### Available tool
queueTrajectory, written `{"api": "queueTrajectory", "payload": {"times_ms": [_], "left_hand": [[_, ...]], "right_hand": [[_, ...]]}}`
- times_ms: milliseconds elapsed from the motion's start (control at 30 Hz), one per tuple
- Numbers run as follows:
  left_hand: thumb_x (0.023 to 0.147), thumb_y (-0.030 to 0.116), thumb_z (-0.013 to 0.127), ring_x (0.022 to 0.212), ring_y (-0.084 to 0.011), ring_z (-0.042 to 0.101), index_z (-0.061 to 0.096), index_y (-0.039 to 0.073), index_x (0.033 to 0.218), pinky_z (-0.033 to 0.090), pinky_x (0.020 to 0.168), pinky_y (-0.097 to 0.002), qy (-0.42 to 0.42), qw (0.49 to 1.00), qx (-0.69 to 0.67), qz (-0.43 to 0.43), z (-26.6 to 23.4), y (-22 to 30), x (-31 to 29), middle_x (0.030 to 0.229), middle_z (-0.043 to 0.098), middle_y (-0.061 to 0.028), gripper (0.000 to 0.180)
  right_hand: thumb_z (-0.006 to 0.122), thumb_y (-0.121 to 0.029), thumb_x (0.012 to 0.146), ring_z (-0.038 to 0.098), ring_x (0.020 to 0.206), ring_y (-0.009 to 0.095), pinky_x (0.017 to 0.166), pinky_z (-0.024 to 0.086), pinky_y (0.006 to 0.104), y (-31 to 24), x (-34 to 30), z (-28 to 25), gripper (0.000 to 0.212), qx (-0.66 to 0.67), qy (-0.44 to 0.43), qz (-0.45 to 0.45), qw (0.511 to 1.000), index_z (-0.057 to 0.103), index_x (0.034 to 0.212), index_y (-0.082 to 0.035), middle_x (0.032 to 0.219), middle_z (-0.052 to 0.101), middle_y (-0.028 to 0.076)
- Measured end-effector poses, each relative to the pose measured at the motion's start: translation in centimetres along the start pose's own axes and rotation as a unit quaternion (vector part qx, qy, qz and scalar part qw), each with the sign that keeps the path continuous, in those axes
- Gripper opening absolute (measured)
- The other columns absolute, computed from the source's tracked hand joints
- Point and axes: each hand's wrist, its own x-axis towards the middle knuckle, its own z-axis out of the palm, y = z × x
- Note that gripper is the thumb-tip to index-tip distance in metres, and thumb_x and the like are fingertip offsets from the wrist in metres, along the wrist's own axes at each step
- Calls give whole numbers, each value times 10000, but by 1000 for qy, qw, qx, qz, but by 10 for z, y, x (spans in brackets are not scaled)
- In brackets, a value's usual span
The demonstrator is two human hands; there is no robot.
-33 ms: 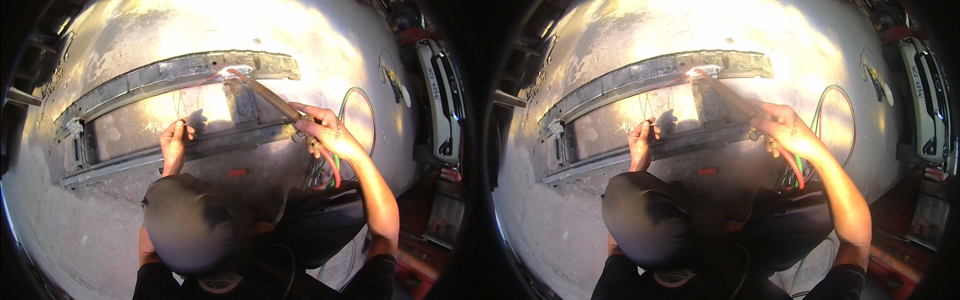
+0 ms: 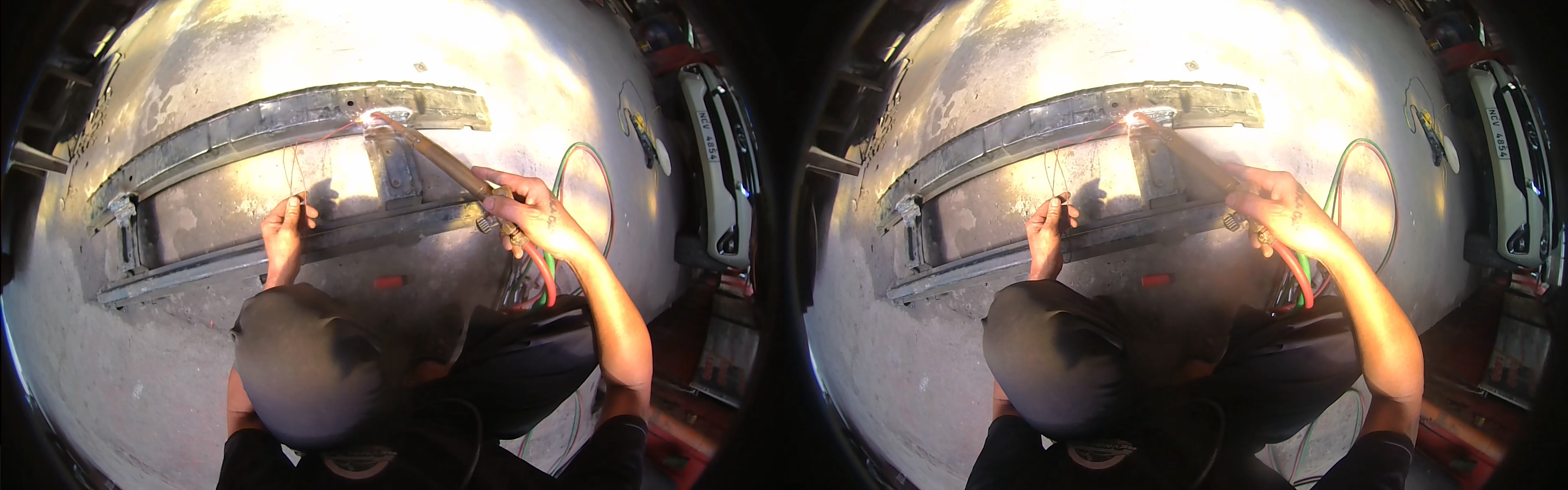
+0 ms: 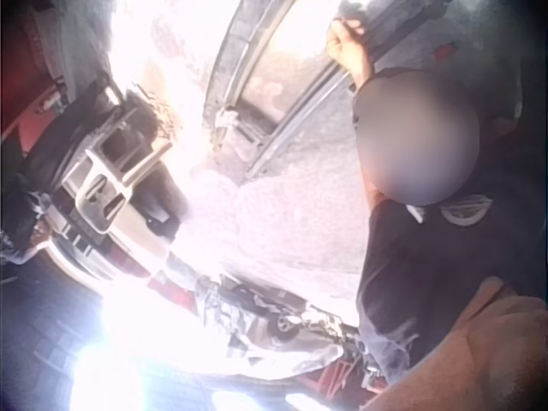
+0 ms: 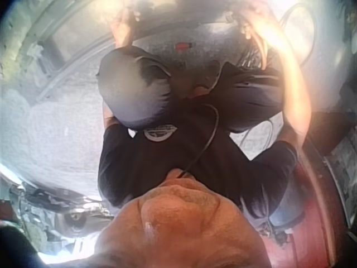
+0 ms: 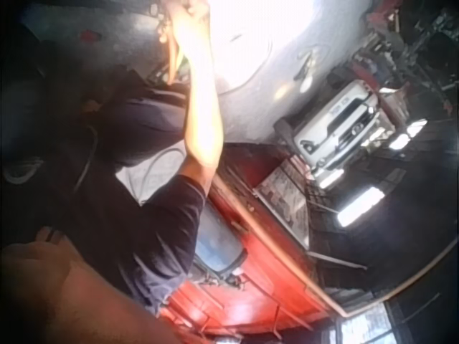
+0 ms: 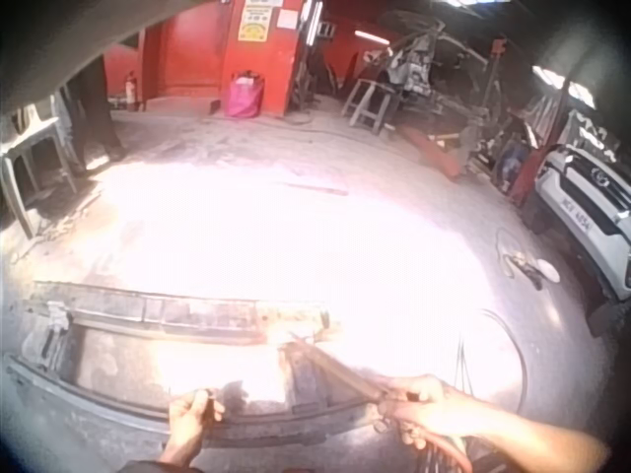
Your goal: The person uses a welding torch to join a metal frame to a larger metal panel. They hold a thin wire in the left hand and feed it into the weld pool while guiding the torch with the right hand along the seam.
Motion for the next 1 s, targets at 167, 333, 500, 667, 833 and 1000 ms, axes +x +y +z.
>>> {"api": "queueTrajectory", "payload": {"times_ms": [167,333,500,667,833,1000], "left_hand": [[1116,264,568,751,-122,607,689,-52,1256,488,757,-262,2,1000,4,-1,2,1,5,878,722,-62,366],[1116,265,569,751,-121,609,690,-52,1251,491,758,-263,-3,1000,1,5,0,-1,5,881,723,-60,366],[1115,264,572,751,-122,610,690,-50,1251,494,756,-265,-7,1000,-3,12,0,-2,5,881,722,-59,362],[1115,264,571,749,-123,610,691,-48,1253,495,755,-266,-6,1000,-4,11,1,0,4,878,722,-60,361],[1116,264,570,748,-125,610,691,-49,1251,493,754,-266,-1,1000,-3,3,1,-1,6,873,722,-68,362],[1114,269,574,746,-125,607,693,-48,1245,491,753,-266,0,1000,-1,0,2,0,6,873,722,-72,363]], "right_hand": [[665,-195,1032,660,575,115,471,542,262,1,1,0,582,0,4,-4,1000,483,1564,-41,871,636,21],[660,-194,1033,660,573,116,470,541,261,-1,1,1,581,-3,6,-3,1000,482,1565,-42,860,635,23],[655,-195,1035,657,569,116,472,539,264,-2,0,1,576,-6,4,-6,1000,485,1564,-44,829,631,22],[658,-202,1035,660,580,115,477,538,265,-1,1,1,577,-8,3,-7,1000,488,1562,-45,839,637,24],[665,-210,1032,666,596,114,480,540,264,-2,1,1,584,-19,3,-8,1000,487,1563,-45,857,646,28],[669,-217,1031,669,597,116,481,544,265,-1,1,1,590,-11,6,-5,1000,484,1565,-44,853,645,27]]}}
